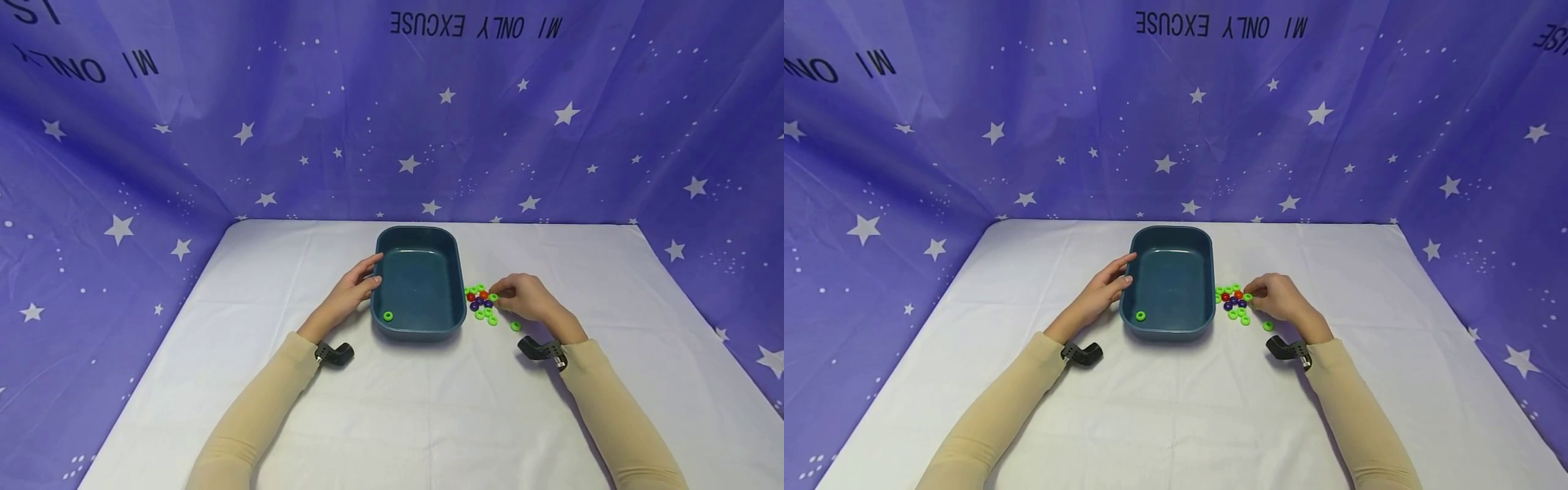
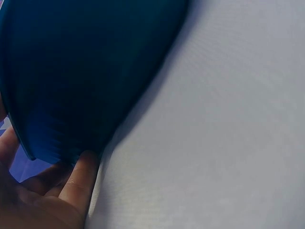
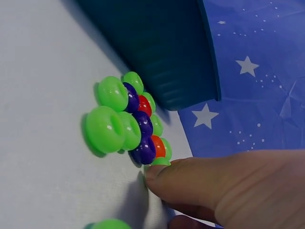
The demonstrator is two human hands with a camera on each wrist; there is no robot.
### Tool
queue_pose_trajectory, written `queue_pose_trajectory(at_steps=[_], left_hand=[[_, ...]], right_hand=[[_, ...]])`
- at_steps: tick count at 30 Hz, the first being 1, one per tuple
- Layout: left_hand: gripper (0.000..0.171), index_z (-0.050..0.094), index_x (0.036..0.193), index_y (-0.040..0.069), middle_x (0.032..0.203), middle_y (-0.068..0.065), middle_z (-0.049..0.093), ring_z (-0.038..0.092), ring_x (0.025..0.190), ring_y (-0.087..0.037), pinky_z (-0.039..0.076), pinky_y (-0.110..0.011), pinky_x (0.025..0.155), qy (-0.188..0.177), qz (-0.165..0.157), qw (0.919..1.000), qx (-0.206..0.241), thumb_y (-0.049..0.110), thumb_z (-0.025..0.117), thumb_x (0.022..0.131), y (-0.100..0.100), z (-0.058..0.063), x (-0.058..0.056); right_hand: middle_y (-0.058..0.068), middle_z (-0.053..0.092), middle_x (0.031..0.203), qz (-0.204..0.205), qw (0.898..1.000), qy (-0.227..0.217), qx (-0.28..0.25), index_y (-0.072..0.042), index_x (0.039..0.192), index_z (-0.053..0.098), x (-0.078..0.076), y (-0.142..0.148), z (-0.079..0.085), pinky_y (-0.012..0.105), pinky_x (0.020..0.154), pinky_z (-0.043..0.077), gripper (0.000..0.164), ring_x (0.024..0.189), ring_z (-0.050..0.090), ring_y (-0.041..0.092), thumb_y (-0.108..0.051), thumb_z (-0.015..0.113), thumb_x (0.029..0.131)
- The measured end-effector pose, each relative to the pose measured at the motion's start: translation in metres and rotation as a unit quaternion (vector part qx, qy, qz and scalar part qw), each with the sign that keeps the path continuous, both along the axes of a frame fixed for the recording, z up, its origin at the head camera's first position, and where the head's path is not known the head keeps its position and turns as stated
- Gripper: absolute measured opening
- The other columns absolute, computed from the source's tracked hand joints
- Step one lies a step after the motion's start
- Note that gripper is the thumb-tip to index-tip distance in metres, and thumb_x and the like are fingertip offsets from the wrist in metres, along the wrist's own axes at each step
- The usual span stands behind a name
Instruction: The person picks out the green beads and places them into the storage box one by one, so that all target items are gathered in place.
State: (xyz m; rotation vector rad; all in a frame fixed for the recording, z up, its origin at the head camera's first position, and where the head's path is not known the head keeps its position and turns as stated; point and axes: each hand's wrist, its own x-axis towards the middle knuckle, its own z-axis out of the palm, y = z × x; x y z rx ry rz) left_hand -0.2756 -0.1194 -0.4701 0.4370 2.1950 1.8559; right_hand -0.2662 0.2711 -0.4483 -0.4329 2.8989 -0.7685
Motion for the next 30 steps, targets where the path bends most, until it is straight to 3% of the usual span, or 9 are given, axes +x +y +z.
queue_pose_trajectory(at_steps=[10, 15, 21, 30], left_hand=[[0.057, 0.033, 0.160, 0.019, 0.163, -0.024, 0.032, 0.045, 0.144, -0.042, 0.045, -0.059, 0.112, 0.004, -0.004, 1.0000, 0.004, 0.019, 0.052, 0.107, 0.000, -0.001, -0.001], [0.057, 0.033, 0.160, 0.020, 0.163, -0.024, 0.033, 0.045, 0.144, -0.041, 0.045, -0.058, 0.112, 0.006, -0.003, 1.0000, 0.000, 0.020, 0.052, 0.107, -0.001, -0.002, -0.001], [0.057, 0.033, 0.161, 0.019, 0.162, -0.026, 0.033, 0.045, 0.143, -0.042, 0.046, -0.058, 0.111, 0.011, -0.003, 0.9999, 0.000, 0.019, 0.051, 0.107, -0.001, 0.000, 0.001], [0.057, 0.032, 0.161, 0.017, 0.161, -0.026, 0.034, 0.046, 0.143, -0.042, 0.046, -0.057, 0.112, 0.004, -0.003, 1.0000, 0.007, 0.017, 0.052, 0.107, 0.001, 0.001, 0.001]], right_hand=[[0.016, 0.076, 0.101, 0.004, 1.000, 0.023, -0.011, 0.002, 0.110, 0.076, 0.000, 0.001, 0.010, 0.040, 0.081, 0.057, 0.024, 0.087, 0.068, 0.023, -0.002, 0.071, 0.087], [0.017, 0.077, 0.100, 0.017, 0.998, 0.053, -0.018, 0.002, 0.109, 0.076, 0.000, -0.004, 0.024, 0.039, 0.078, 0.056, 0.024, 0.086, 0.068, 0.024, -0.001, 0.069, 0.086], [0.017, 0.078, 0.101, 0.045, 0.994, 0.090, -0.033, 0.000, 0.108, 0.077, 0.002, -0.021, 0.045, 0.041, 0.076, 0.057, 0.022, 0.084, 0.070, 0.026, -0.002, 0.069, 0.088], [0.016, 0.077, 0.106, 0.066, 0.992, 0.094, -0.059, 0.000, 0.111, 0.076, 0.005, -0.059, 0.069, 0.036, 0.073, 0.058, 0.022, 0.084, 0.069, 0.025, -0.005, 0.070, 0.091]])
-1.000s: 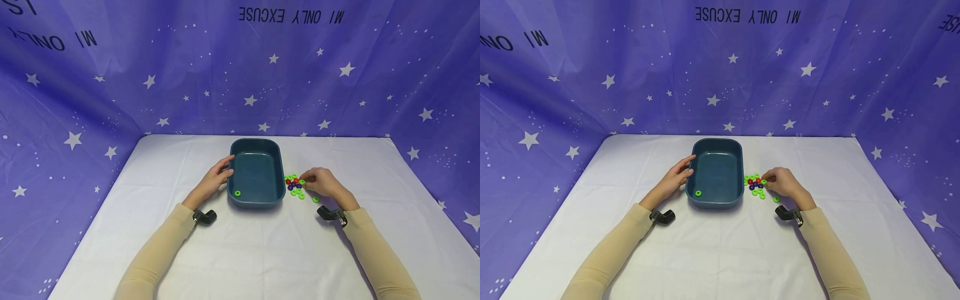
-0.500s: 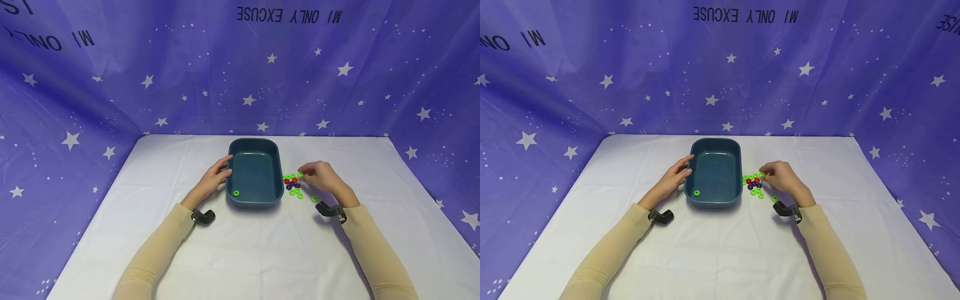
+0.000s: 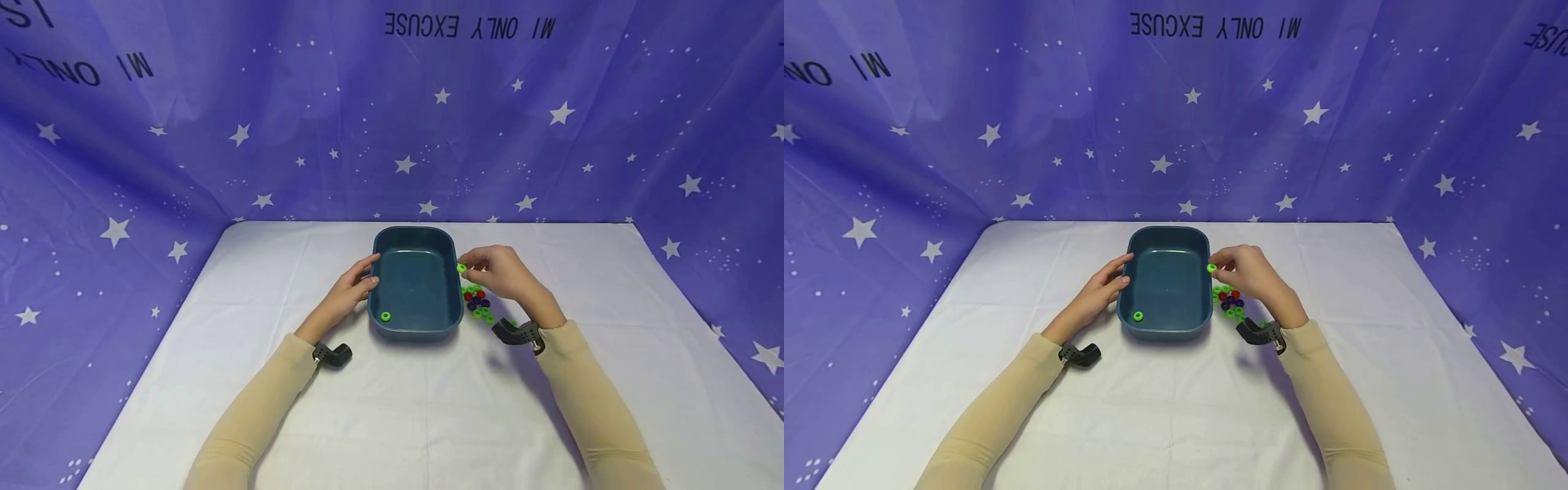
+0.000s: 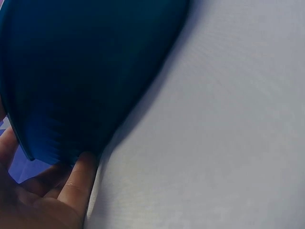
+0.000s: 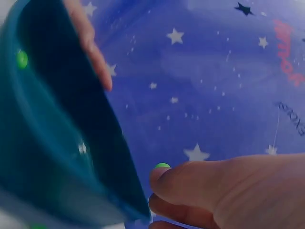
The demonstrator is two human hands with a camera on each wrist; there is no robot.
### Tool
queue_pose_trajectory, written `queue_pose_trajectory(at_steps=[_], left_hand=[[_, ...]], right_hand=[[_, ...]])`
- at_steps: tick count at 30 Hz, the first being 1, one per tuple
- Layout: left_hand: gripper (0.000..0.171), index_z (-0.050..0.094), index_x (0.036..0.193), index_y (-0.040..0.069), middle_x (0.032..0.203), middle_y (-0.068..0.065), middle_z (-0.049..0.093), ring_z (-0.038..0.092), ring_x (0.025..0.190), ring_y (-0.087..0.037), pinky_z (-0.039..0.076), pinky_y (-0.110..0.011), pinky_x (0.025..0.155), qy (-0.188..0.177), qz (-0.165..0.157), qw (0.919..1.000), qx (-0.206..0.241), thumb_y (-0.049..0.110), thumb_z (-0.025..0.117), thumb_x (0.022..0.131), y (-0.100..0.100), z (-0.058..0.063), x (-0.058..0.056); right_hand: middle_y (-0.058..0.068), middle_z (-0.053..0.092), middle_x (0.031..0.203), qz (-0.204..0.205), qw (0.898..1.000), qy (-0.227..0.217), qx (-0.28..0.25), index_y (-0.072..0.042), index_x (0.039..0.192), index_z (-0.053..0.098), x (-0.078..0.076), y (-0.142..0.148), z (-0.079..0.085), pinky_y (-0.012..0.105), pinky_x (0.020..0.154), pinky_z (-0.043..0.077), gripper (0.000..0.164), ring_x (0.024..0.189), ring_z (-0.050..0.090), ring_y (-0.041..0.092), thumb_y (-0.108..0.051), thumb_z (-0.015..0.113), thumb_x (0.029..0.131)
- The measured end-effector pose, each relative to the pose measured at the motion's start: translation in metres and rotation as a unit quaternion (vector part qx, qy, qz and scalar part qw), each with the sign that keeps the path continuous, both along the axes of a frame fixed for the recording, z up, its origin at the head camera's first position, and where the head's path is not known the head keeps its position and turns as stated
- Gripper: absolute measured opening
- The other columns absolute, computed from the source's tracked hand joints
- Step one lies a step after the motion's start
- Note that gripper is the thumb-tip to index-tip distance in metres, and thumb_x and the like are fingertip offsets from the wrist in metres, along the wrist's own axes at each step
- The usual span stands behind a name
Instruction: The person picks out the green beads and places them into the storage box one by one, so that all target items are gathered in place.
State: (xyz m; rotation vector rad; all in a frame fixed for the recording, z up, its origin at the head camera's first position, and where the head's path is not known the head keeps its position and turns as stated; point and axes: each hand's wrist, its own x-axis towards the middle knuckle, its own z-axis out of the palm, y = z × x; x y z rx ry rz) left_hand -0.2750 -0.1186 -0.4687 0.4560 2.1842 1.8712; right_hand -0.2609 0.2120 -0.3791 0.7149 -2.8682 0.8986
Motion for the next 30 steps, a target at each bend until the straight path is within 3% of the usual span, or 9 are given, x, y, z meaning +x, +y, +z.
queue_pose_trajectory(at_steps=[14, 19, 30], left_hand=[[0.056, 0.035, 0.159, 0.017, 0.161, -0.025, 0.035, 0.047, 0.142, -0.041, 0.046, -0.058, 0.111, -0.003, -0.001, 1.0000, 0.002, 0.017, 0.052, 0.106, 0.000, 0.000, 0.000], [0.056, 0.035, 0.159, 0.017, 0.160, -0.025, 0.036, 0.047, 0.142, -0.041, 0.047, -0.056, 0.111, -0.002, -0.004, 1.0000, 0.001, 0.018, 0.052, 0.106, -0.001, -0.002, 0.000], [0.055, 0.037, 0.158, 0.020, 0.160, -0.022, 0.037, 0.047, 0.144, -0.039, 0.045, -0.057, 0.112, -0.011, 0.003, 0.9999, 0.003, 0.020, 0.054, 0.106, -0.001, 0.001, -0.001]], right_hand=[[0.011, 0.077, 0.102, 0.030, 0.999, -0.014, -0.019, -0.003, 0.111, 0.077, -0.002, -0.070, 0.001, 0.035, 0.075, 0.061, 0.023, 0.083, 0.069, 0.019, -0.011, 0.074, 0.090], [0.009, 0.078, 0.097, 0.038, 0.999, -0.007, -0.016, -0.004, 0.110, 0.078, -0.004, -0.089, -0.005, 0.033, 0.074, 0.059, 0.022, 0.082, 0.069, 0.018, -0.011, 0.076, 0.089], [0.006, 0.077, 0.094, 0.036, 0.999, -0.037, 0.002, -0.005, 0.109, 0.078, -0.008, -0.108, -0.024, 0.028, 0.073, 0.057, 0.021, 0.081, 0.066, 0.015, -0.012, 0.077, 0.089]])
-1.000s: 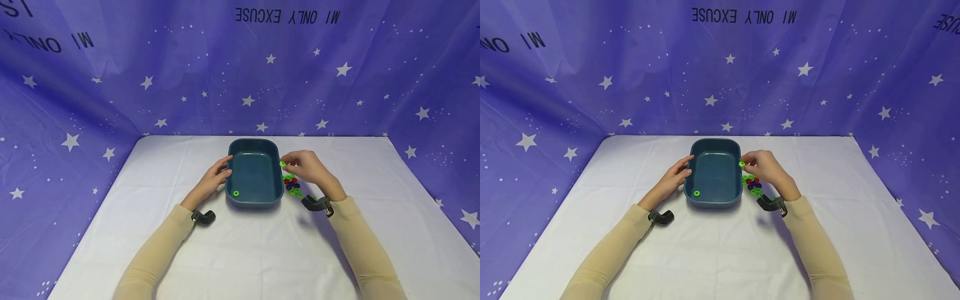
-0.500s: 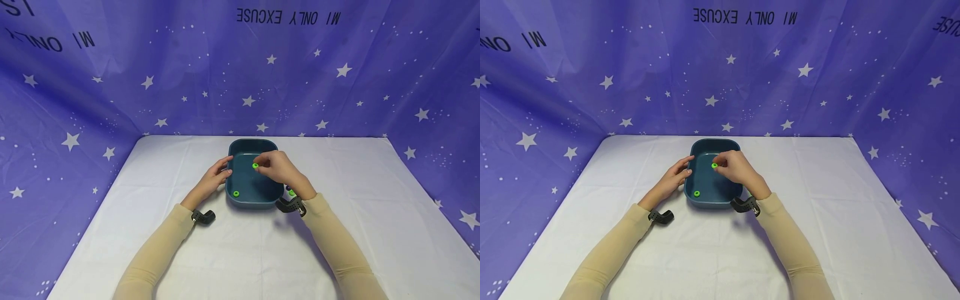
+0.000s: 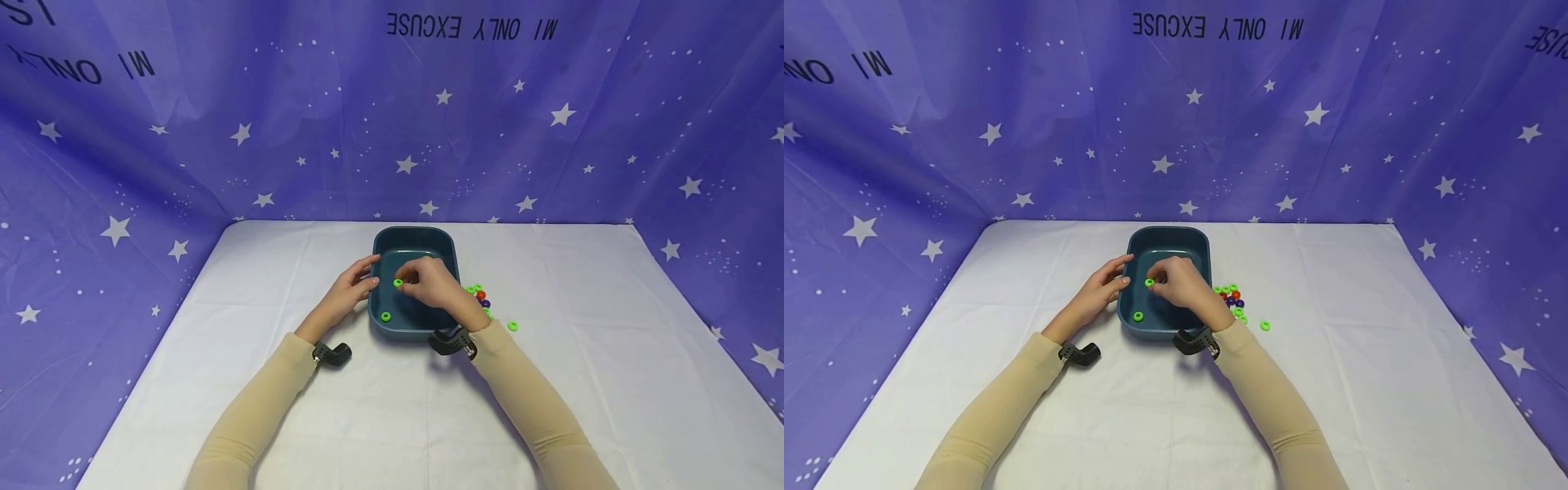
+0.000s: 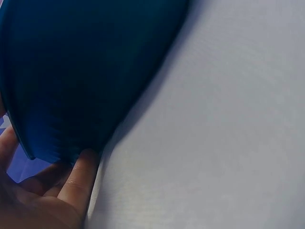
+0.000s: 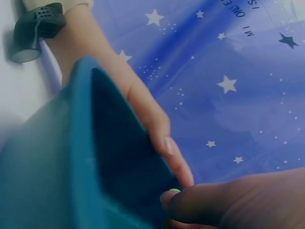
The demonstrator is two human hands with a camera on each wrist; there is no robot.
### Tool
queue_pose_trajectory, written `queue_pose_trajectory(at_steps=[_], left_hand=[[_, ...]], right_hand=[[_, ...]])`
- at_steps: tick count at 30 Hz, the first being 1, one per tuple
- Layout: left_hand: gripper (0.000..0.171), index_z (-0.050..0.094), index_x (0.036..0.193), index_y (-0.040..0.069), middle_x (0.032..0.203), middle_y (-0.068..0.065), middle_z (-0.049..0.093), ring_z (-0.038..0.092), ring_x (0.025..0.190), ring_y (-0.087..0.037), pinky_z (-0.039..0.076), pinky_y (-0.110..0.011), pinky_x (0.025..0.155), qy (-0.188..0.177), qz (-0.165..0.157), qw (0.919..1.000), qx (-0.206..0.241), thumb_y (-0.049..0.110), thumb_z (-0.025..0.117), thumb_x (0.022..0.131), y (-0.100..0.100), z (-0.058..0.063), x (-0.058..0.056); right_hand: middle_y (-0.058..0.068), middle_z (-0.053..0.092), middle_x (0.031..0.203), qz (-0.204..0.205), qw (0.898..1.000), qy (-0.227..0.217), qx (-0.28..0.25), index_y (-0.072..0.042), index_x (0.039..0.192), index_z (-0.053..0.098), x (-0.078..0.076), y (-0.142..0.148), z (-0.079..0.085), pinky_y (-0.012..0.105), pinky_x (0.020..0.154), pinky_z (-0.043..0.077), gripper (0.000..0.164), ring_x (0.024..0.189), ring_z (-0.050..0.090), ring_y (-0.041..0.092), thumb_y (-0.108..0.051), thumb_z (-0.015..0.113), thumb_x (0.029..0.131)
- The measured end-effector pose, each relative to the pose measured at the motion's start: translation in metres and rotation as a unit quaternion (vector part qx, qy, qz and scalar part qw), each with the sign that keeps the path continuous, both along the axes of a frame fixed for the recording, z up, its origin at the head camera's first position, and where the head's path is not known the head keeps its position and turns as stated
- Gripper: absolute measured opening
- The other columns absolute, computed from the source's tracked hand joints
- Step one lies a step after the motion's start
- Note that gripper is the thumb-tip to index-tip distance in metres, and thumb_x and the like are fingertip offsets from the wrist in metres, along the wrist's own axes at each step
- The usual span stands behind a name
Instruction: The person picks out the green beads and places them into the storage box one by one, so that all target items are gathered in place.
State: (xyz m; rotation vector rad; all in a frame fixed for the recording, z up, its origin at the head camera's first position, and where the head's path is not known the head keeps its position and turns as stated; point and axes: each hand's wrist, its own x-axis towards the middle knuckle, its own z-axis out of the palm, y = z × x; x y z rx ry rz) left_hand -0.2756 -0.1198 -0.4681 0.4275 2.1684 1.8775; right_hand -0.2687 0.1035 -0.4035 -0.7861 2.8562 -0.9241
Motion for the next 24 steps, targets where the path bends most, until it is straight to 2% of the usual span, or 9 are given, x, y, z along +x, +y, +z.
queue_pose_trajectory(at_steps=[11, 19, 24], left_hand=[[0.056, 0.036, 0.159, 0.016, 0.160, -0.024, 0.037, 0.046, 0.143, -0.042, 0.045, -0.058, 0.112, 0.004, -0.005, 0.9999, 0.011, 0.019, 0.054, 0.106, -0.001, -0.002, -0.001], [0.056, 0.037, 0.158, 0.020, 0.161, -0.022, 0.036, 0.047, 0.143, -0.040, 0.045, -0.058, 0.112, 0.003, -0.004, 1.0000, 0.005, 0.022, 0.055, 0.106, 0.000, -0.002, -0.002], [0.056, 0.037, 0.159, 0.019, 0.161, -0.023, 0.036, 0.047, 0.142, -0.041, 0.044, -0.059, 0.113, 0.005, -0.003, 1.0000, 0.006, 0.022, 0.055, 0.106, -0.001, -0.002, -0.002]], right_hand=[[0.008, 0.078, 0.096, 0.012, 1.000, -0.013, 0.004, -0.003, 0.108, 0.078, -0.002, -0.006, -0.014, 0.027, 0.073, 0.058, 0.021, 0.083, 0.069, 0.015, -0.010, 0.077, 0.088], [0.008, 0.079, 0.098, 0.026, 0.998, -0.036, 0.047, -0.003, 0.107, 0.078, 0.000, -0.008, -0.021, 0.033, 0.083, 0.061, 0.020, 0.088, 0.073, 0.016, -0.010, 0.078, 0.088], [0.006, 0.078, 0.094, 0.035, 0.996, -0.047, 0.065, -0.004, 0.105, 0.079, 0.000, -0.010, -0.023, 0.032, 0.081, 0.059, 0.018, 0.082, 0.067, 0.013, -0.010, 0.078, 0.088]])
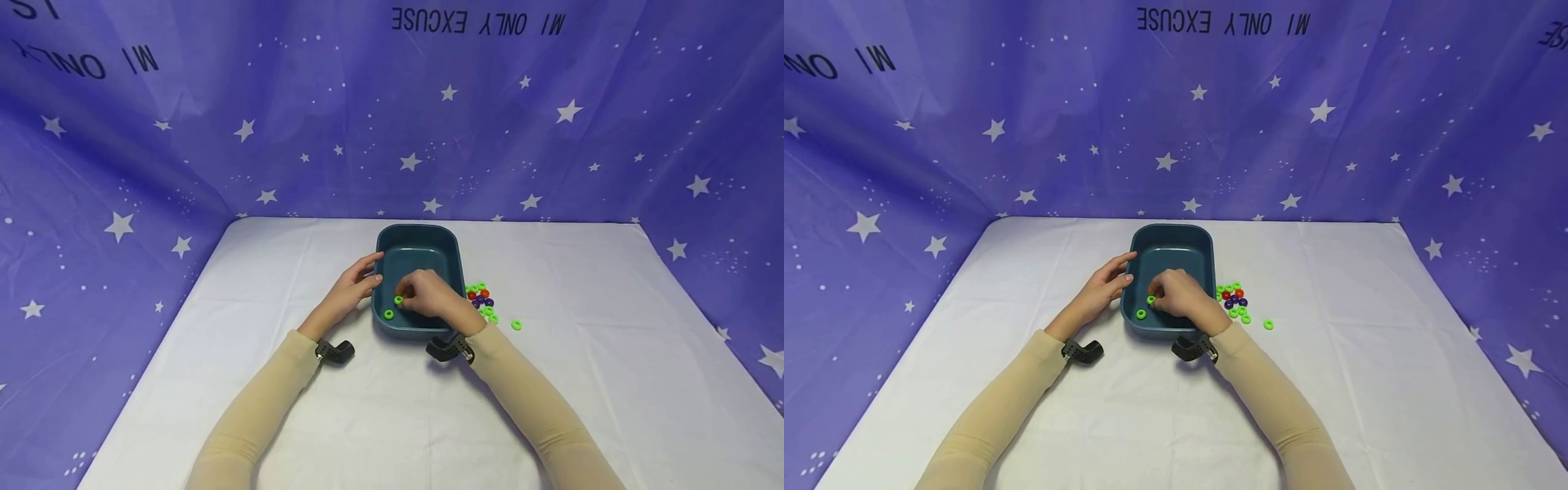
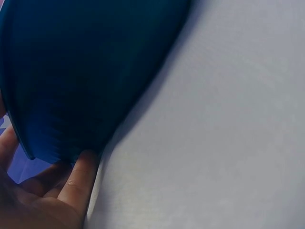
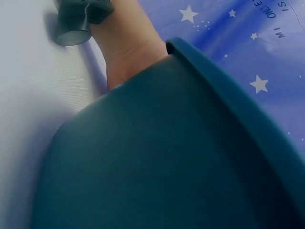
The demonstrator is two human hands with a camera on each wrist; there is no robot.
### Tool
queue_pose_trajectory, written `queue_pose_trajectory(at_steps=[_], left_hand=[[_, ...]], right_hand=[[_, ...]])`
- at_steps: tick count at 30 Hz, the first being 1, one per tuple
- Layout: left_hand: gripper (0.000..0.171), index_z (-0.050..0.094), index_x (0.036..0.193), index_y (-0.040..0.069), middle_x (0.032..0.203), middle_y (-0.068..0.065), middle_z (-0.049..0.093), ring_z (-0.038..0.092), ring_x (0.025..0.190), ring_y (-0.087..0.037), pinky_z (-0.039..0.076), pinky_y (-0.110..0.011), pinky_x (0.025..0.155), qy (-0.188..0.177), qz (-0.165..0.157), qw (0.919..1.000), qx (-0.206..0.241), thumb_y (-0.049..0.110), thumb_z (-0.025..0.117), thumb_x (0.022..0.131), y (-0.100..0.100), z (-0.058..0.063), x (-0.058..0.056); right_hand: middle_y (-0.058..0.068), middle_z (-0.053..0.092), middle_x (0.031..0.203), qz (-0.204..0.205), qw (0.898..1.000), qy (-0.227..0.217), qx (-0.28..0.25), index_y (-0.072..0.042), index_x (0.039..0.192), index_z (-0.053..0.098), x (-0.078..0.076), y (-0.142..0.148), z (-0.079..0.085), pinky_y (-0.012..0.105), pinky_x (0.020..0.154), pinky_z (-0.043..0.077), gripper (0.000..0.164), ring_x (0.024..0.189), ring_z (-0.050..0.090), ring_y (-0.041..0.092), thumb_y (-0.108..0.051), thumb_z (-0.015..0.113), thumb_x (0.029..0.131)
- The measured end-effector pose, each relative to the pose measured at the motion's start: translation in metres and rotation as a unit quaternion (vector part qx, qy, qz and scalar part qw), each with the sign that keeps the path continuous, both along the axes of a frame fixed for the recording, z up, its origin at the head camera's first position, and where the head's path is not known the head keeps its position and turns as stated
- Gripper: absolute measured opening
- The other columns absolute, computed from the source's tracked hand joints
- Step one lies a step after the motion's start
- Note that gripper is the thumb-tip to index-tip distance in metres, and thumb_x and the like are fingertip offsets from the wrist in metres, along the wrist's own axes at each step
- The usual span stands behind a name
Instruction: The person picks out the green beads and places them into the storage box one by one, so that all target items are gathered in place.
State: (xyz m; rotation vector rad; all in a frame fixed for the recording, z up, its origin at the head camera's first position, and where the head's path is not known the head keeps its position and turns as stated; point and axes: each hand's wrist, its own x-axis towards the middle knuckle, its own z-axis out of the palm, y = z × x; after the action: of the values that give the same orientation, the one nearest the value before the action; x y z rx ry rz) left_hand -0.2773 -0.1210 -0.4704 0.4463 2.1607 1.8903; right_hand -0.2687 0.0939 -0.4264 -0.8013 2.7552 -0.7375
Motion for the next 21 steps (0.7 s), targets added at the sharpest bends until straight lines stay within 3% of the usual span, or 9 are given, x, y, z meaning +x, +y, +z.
queue_pose_trajectory(at_steps=[21], left_hand=[[0.055, 0.038, 0.158, 0.021, 0.160, -0.022, 0.037, 0.048, 0.142, -0.040, 0.046, -0.056, 0.112, 0.000, 0.004, 1.0000, -0.003, 0.021, 0.055, 0.106, -0.0001, -0.0006, 0.0006]], right_hand=[[0.004, 0.077, 0.090, 0.033, 0.999, -0.025, 0.014, -0.006, 0.105, 0.079, 0.0029, 0.0000, -0.0006, 0.024, 0.072, 0.055, 0.018, 0.077, 0.065, 0.009, -0.006, 0.077, 0.087]])
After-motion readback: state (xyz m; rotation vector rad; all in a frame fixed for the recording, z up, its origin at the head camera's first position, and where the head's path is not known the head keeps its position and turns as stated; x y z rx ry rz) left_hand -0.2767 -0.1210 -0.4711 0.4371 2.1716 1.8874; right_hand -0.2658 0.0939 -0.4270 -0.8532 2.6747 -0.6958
